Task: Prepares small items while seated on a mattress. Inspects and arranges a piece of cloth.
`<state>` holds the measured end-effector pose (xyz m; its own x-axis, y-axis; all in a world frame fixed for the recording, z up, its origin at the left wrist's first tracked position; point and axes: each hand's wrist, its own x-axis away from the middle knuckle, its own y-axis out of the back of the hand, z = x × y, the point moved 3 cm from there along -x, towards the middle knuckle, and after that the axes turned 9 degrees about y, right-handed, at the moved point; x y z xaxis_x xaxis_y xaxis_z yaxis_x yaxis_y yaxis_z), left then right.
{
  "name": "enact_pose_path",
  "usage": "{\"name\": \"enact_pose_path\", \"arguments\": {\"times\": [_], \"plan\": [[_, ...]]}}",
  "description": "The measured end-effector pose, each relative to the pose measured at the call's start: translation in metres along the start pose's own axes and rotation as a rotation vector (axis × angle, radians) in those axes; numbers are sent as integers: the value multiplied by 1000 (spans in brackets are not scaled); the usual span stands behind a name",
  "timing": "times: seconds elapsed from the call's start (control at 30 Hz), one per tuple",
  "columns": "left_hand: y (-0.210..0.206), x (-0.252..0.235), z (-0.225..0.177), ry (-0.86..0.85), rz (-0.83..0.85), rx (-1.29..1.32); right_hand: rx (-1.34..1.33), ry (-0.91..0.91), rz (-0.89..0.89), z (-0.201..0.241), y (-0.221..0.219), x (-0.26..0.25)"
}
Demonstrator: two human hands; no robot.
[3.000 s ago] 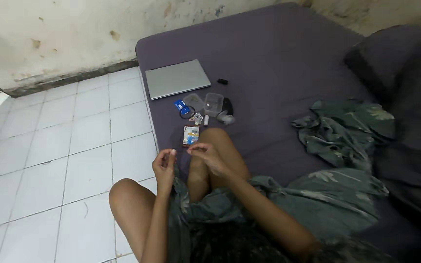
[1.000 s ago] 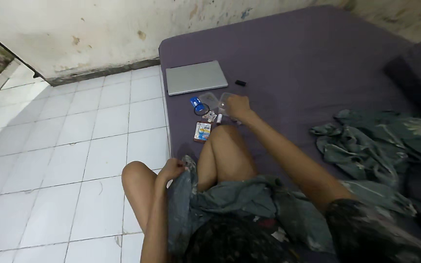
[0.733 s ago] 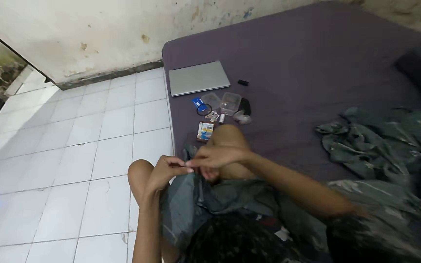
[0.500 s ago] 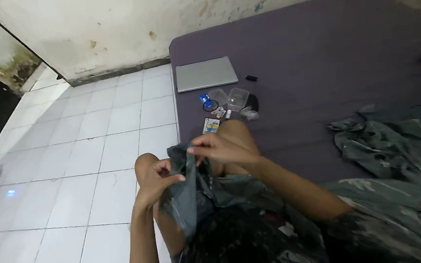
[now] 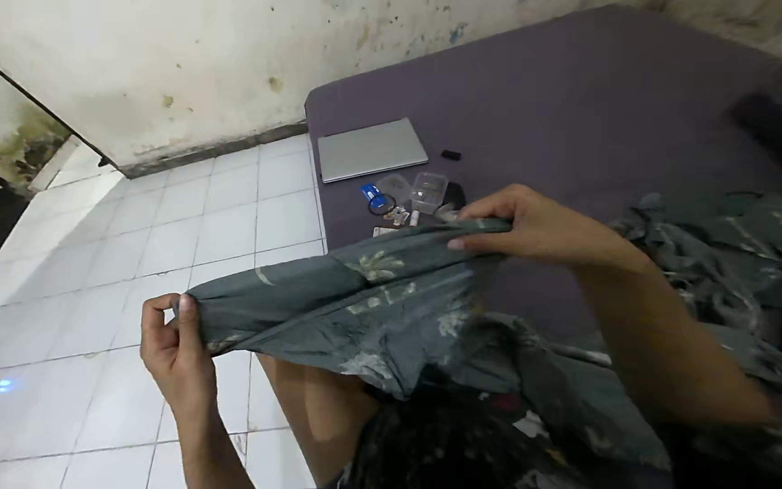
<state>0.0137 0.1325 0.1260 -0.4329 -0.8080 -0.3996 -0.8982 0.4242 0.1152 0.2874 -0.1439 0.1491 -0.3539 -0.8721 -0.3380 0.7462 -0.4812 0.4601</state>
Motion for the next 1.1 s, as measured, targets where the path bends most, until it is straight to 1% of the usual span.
{"name": "enact_pose_path", "arguments": {"times": [0.07,0.13,0.23,0.3,0.4,0.43,0.47,0.5,0.57,0.63,0.67,0.7,0.73,0.83,0.9,1.0,1.03,1.1], "plan": [[1,5,-2,-2,-55,24,12,30,-83,5,-5,-2],[4,11,1,-4,-77,32,-27,18,-165,5,-13,-5],[15,22,6,19,-120,5,-96,-16,-209,0,-24,-11],[31,35,0,-22,-167,5,-212,-8,-163,-2,-31,-15],[67,64,-19,-117,-306,-5,-419,74,-9,5,-54,-25],[77,72,-21,-105,-347,-39,-465,85,38,6,-68,-29],[84,78,-18,-57,-371,-92,-483,75,74,6,-85,-36],[90,81,-5,11,-376,-165,-486,32,105,0,-105,-45],[95,82,44,181,-311,-366,-391,-100,204,-30,-152,-68],[96,86,109,364,-178,-559,-237,-226,317,-76,-196,-84],[95,91,135,414,-117,-623,-147,-259,363,-96,-212,-88],[94,94,151,453,-80,-660,-67,-273,398,-108,-222,-91],[91,98,159,487,-67,-683,-8,-284,412,-113,-227,-92],[82,108,164,587,-20,-687,88,-306,411,-118,-229,-85],[75,105,161,562,-18,-676,111,-289,383,-116,-227,-80],[54,87,150,450,-35,-564,136,-191,264,-103,-226,-74],[46,81,148,454,-18,-497,135,-135,228,-95,-228,-71],[32,67,146,518,22,-374,125,17,206,-79,-239,-63]]}}
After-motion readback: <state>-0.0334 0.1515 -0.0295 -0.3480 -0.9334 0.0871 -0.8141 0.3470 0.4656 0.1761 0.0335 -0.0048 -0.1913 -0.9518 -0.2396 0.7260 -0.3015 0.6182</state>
